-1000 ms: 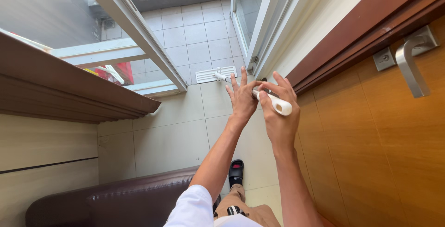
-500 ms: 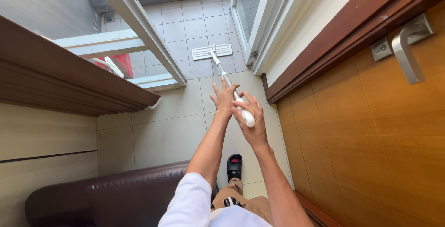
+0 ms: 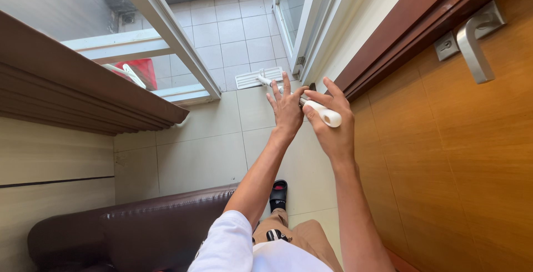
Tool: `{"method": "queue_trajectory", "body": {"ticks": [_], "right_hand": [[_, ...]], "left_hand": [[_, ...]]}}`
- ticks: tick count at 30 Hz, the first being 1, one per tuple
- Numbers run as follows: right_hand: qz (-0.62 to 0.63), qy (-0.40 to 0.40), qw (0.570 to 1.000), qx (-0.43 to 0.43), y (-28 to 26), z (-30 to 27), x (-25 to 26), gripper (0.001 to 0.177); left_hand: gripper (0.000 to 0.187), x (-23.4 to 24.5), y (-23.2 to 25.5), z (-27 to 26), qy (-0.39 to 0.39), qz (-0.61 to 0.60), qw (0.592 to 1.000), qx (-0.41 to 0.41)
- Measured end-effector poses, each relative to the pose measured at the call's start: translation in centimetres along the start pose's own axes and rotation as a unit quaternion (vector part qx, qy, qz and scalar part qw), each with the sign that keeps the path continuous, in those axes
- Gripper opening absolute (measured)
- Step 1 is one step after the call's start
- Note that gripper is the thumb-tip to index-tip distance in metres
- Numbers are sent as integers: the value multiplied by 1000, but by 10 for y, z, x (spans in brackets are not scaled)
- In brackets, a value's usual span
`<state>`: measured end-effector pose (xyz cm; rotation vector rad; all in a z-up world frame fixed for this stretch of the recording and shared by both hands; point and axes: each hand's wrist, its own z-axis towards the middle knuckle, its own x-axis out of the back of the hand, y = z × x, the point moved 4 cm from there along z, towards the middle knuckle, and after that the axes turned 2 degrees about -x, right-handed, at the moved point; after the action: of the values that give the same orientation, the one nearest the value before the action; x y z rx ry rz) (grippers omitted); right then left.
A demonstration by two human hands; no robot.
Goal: The person cleans a balcony floor by moving a flat mop across the tiles near a sliding glass door.
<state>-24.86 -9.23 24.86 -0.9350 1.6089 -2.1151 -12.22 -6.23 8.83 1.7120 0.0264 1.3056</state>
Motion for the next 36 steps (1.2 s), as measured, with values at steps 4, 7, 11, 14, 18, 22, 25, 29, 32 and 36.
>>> {"method": "queue_trajectory", "body": {"ticks": [4, 7, 11, 14, 18, 22, 25, 29, 32, 36], "right_hand": [[11, -14, 1000, -1, 3, 0, 1, 28], [0, -17, 1000, 21, 16, -6, -6, 28], [13, -52, 998, 27, 47, -4, -17, 25], [-13, -78, 995, 56, 64, -5, -26, 24], [-77, -103, 984, 119, 63, -5, -14, 30], [-47, -131, 982, 129, 48, 9, 4, 32], [-20, -117, 978, 169, 38, 25, 16, 36], [-37, -127, 975, 179, 39, 53, 19, 35], [-8, -165, 976, 142, 47, 70, 19, 28], [-1, -183, 974, 131, 45, 103, 18, 24]], "left_hand": [[53, -8, -3, -1, 10, 19, 999, -30], [44, -20, -18, 3, 16, 70, 996, -45], [32, -27, -31, 11, 35, 61, 997, -7], [34, -24, -37, 12, -15, 54, 996, 68], [29, -21, -29, 2, -16, 74, 995, 68], [25, -31, -17, 10, 8, 96, 992, 79], [28, -29, -11, 14, 78, 116, 989, 45], [31, -25, 7, 31, 87, 66, 991, 83], [31, -18, 16, 37, 65, 26, 992, 100], [30, -11, 39, 58, 119, 28, 992, 7]]}}
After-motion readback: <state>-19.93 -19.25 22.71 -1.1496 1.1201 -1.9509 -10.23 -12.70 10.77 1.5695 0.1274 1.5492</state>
